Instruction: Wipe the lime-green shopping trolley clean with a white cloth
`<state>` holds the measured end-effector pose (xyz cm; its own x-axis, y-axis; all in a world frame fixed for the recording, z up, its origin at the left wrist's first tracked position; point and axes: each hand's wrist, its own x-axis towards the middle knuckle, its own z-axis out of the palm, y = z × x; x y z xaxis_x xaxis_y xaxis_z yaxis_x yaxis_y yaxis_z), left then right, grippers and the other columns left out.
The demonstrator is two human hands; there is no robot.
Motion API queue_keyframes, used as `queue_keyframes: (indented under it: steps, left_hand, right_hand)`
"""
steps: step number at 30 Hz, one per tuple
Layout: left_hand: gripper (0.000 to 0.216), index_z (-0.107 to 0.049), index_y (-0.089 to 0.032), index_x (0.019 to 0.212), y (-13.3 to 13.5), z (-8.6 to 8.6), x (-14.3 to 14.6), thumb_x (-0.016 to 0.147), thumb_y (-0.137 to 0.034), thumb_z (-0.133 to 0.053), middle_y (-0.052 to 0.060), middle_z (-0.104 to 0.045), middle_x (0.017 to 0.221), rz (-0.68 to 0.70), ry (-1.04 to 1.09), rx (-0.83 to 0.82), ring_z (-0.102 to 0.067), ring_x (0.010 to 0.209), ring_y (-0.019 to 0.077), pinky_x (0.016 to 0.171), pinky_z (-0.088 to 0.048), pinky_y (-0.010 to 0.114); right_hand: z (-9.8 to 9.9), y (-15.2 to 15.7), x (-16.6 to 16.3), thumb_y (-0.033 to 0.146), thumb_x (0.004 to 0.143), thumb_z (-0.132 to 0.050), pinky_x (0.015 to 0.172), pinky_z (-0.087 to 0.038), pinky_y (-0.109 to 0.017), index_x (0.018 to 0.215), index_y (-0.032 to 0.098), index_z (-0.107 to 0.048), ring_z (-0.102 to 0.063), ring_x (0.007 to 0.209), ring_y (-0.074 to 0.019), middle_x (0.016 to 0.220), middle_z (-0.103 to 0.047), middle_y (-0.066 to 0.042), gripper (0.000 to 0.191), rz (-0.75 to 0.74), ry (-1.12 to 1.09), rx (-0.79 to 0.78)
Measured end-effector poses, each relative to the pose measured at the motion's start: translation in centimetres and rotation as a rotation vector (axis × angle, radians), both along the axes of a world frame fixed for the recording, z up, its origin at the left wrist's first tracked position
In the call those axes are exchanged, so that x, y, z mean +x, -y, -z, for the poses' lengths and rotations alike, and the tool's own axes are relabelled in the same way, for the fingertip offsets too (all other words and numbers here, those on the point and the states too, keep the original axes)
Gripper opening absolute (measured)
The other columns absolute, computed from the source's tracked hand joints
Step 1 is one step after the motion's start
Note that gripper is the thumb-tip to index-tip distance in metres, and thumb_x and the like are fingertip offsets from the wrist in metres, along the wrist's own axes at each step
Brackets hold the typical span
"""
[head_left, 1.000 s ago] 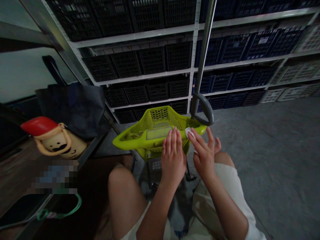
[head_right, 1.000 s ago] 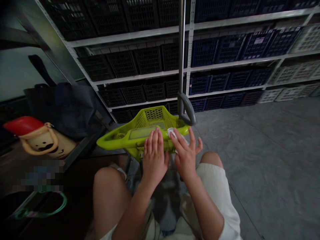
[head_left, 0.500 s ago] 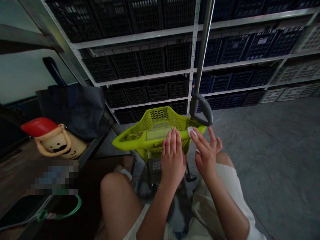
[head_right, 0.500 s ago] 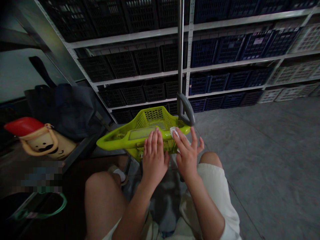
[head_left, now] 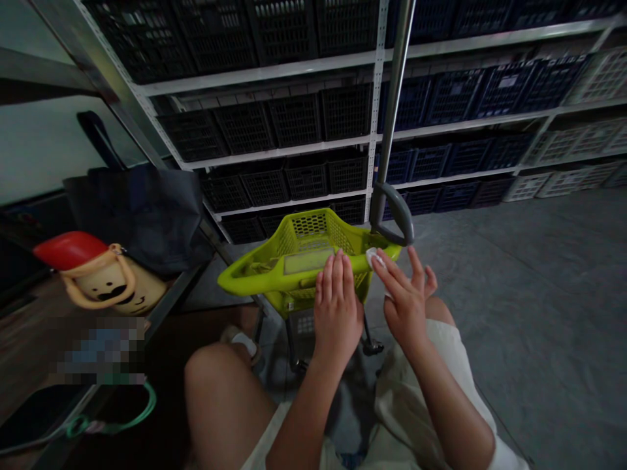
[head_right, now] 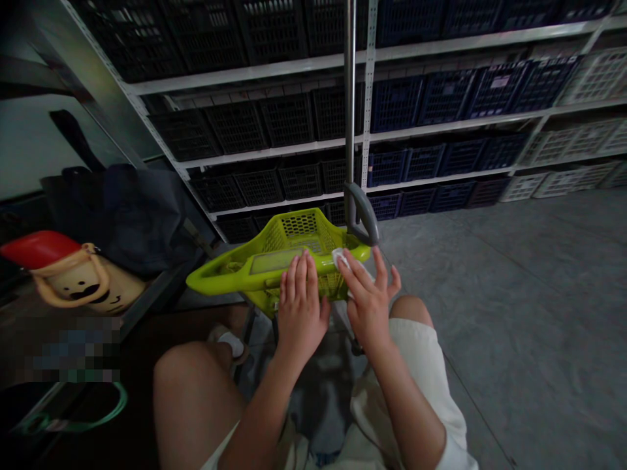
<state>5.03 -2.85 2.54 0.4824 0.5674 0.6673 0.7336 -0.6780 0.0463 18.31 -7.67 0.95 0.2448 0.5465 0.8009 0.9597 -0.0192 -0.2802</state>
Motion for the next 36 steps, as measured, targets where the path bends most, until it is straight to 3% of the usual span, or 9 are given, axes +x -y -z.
queue_keyframes:
  steps: [4, 10, 18, 25, 33, 36]
  left_hand:
    - [0.076, -0.02, -0.006, 0.157, 0.1, -0.1, 0.1, 0.088, -0.015, -0.05, 0.017, -0.032, 0.162, 0.001, -0.004, -0.002, -0.027, 0.152, 0.0285, 0.123, -0.027, 0.048]
    - [0.071, -0.022, -0.005, 0.156, -0.2, 0.1, -0.1, 0.09, -0.017, -0.048, 0.018, -0.032, 0.162, 0.01, -0.008, 0.021, -0.024, 0.153, 0.0278, 0.123, -0.029, 0.048]
    - [0.08, -0.013, -0.007, 0.158, -0.2, 0.0, -0.1, 0.087, -0.014, -0.05, 0.017, -0.028, 0.164, 0.027, 0.006, -0.024, -0.023, 0.153, 0.0279, 0.124, -0.026, 0.049]
    - [0.069, -0.022, -0.007, 0.157, -0.2, 0.3, -0.1, 0.092, -0.018, -0.045, 0.017, -0.032, 0.162, 0.011, 0.002, 0.013, -0.025, 0.153, 0.0266, 0.123, -0.028, 0.046]
    - [0.077, -0.017, -0.005, 0.157, -0.1, 0.0, -0.1, 0.088, -0.015, -0.049, 0.017, -0.029, 0.164, 0.014, -0.01, -0.019, -0.022, 0.154, 0.0271, 0.124, -0.025, 0.046]
    - [0.074, -0.02, -0.005, 0.156, -0.1, 0.1, 0.0, 0.089, -0.016, -0.048, 0.018, -0.03, 0.163, 0.011, -0.017, -0.005, -0.022, 0.154, 0.0272, 0.123, -0.027, 0.046]
  right_hand:
    - [0.2, -0.4, 0.3, 0.0, 0.075, -0.038, 0.114, -0.022, -0.055, 0.146, 0.034, -0.049, -0.022, 0.153, -0.0271, 0.141, -0.063, 0.001, 0.079, 0.107, -0.108, 0.109]
    - [-0.4, -0.4, -2.3, 0.001, 0.072, -0.043, 0.118, -0.016, -0.051, 0.147, 0.034, -0.047, -0.018, 0.154, -0.0251, 0.148, -0.056, 0.004, 0.082, -0.081, 0.057, -0.077]
    - [0.1, -0.9, 0.2, 0.0, 0.073, -0.039, 0.115, -0.021, -0.057, 0.146, 0.034, -0.049, -0.02, 0.153, -0.0283, 0.141, -0.062, 0.001, 0.081, 0.125, -0.114, 0.106]
    - [0.1, -0.4, -2.8, 0.002, 0.076, -0.042, 0.118, -0.017, -0.053, 0.144, 0.033, -0.05, -0.014, 0.155, -0.0271, 0.147, -0.057, 0.003, 0.075, -0.07, 0.033, -0.046]
    - [0.5, -0.6, 0.3, 0.0, 0.076, -0.038, 0.114, -0.022, -0.057, 0.144, 0.034, -0.051, -0.02, 0.154, -0.0281, 0.141, -0.062, 0.0, 0.077, 0.136, -0.118, 0.118]
    - [0.2, -0.9, -1.4, 0.001, 0.074, -0.039, 0.116, -0.019, -0.056, 0.145, 0.032, -0.05, -0.015, 0.155, -0.0271, 0.144, -0.06, 0.001, 0.078, 0.056, -0.086, 0.067]
